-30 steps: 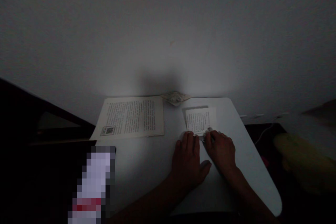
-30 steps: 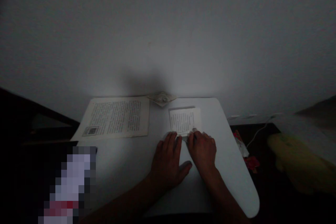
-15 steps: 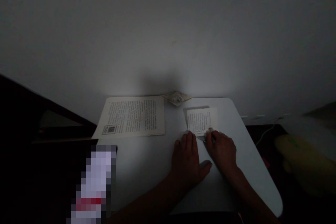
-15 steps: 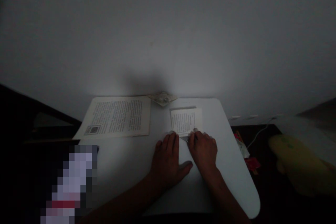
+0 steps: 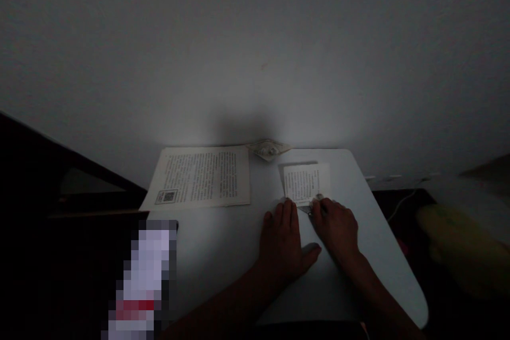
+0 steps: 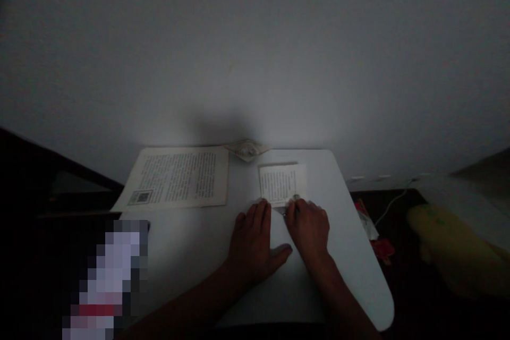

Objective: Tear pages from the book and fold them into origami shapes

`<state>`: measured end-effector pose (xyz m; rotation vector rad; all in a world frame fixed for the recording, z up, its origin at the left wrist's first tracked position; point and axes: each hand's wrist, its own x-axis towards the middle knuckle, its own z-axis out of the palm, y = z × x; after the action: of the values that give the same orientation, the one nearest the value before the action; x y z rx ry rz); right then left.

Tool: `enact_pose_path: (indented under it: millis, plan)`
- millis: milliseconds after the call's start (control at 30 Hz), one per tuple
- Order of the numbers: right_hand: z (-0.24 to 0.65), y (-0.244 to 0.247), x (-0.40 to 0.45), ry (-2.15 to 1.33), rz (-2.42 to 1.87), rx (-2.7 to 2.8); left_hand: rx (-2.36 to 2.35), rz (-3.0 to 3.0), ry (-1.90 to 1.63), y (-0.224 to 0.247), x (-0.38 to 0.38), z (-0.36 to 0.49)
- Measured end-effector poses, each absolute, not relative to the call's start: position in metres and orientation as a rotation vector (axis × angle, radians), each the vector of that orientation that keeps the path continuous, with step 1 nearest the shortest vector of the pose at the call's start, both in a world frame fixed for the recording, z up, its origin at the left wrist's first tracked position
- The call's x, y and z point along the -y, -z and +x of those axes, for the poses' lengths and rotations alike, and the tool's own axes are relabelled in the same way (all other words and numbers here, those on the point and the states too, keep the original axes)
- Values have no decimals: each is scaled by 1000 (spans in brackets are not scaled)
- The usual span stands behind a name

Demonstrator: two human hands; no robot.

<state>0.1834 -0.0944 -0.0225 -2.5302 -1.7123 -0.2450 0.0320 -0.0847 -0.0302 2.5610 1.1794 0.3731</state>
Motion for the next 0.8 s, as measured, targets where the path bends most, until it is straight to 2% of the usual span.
enact_pose_path:
  millis: [800]
  plan:
    - [183,20,95,235,-2533,1724,-1191,2532,-332,25,84,33]
